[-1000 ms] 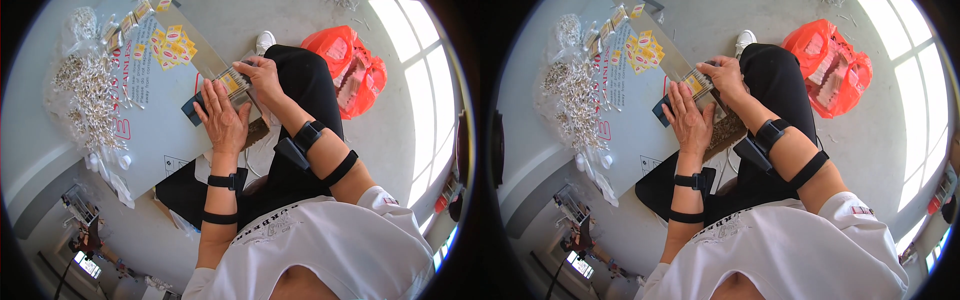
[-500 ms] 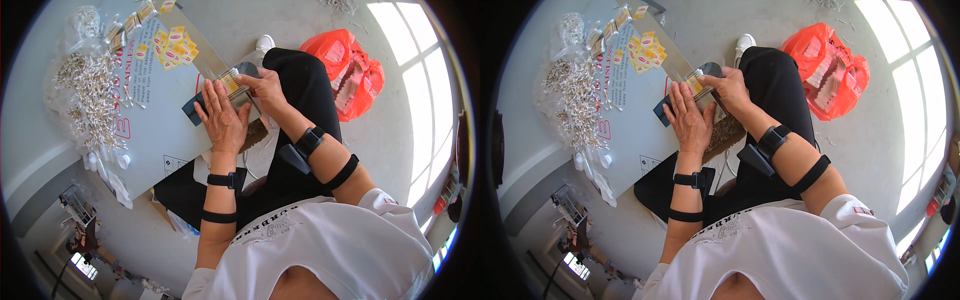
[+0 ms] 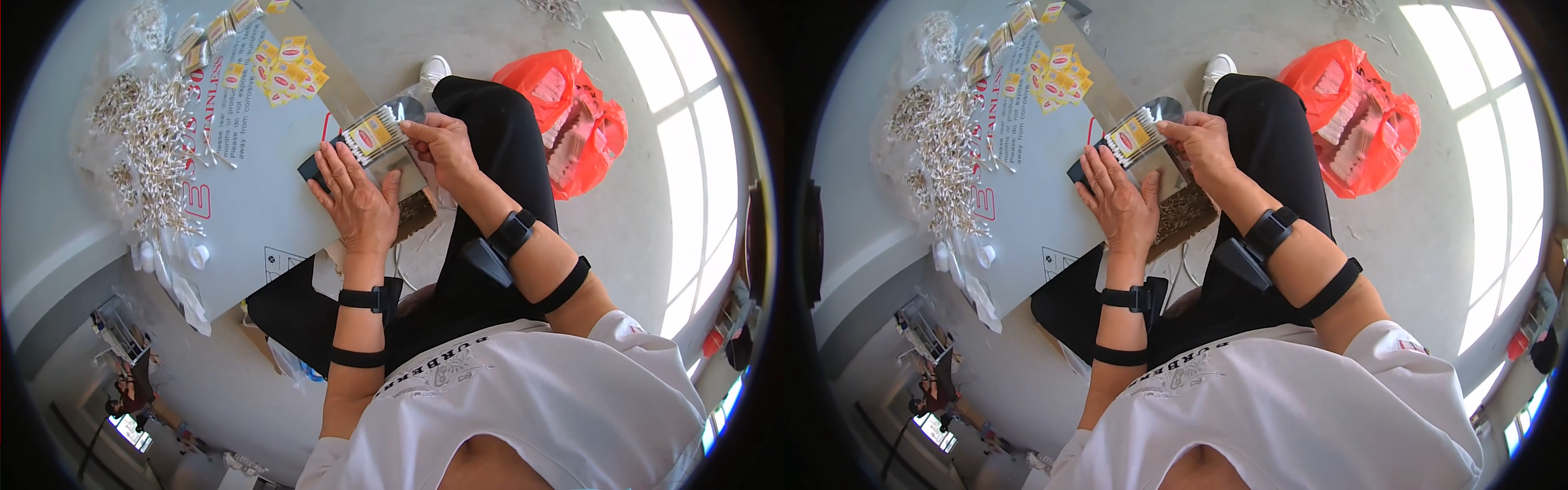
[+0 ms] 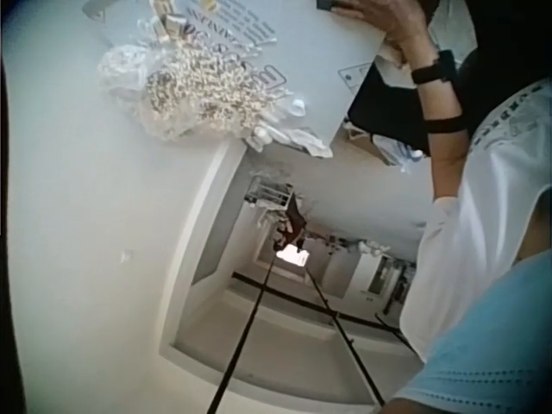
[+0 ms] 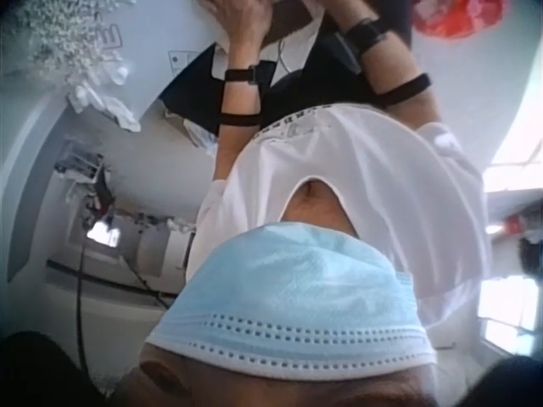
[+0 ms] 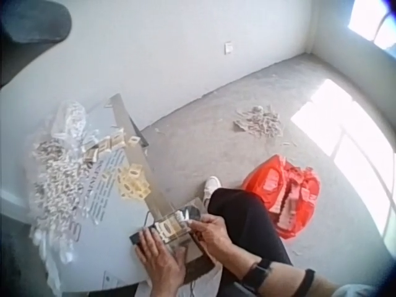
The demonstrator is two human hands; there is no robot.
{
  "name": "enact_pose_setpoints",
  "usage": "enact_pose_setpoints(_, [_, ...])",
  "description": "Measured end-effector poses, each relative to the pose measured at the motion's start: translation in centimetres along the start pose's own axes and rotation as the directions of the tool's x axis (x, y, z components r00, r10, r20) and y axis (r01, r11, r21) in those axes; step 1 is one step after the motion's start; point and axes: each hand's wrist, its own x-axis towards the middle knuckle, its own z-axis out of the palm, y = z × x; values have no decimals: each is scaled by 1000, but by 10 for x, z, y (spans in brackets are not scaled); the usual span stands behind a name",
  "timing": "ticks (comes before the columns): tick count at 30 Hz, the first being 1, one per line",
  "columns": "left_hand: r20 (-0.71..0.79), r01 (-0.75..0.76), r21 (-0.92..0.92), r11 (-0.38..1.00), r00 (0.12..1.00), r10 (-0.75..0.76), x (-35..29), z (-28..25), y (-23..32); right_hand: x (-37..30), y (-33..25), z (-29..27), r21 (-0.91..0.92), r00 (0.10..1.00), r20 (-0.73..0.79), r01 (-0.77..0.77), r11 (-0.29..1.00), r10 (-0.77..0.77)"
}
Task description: The recorder takes cotton swabs and packages them into small plastic containers or sleeves at a workstation.
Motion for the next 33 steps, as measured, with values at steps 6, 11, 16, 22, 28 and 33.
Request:
enact_pose_setpoints(6, [-40, -63, -14, 998, 997, 62, 1, -6, 0, 2, -3, 6, -14, 1000, 11, 22, 1000, -22])
enact_pose_setpoints(11, [17, -71, 3, 998, 997, 70, 2, -5, 2, 7, 2, 13, 12, 993, -12, 119, 993, -118])
enact_pose_setpoints(16, [14, -100, -70, 993, 995, 101, 4, -2, -4, 7, 1, 10, -15, 994, 15, 108, 994, -108])
enact_pose_setpoints(22, [-108, 3, -92, 996, 994, -13, 5, 1, -3, 5, 1, 8, 27, 998, -7, 61, 998, -61])
enact_pose_setpoints(28, [-24, 25, -10, 1000, 999, -25, 5, 1, 0, 9, 4, 7, 15, 997, 2, 74, 997, -74])
enact_pose_setpoints(33, [49, 39, -6, 999, 998, -38, 7, -4, 2, 5, 0, 13, -26, 996, 6, 94, 995, -94])
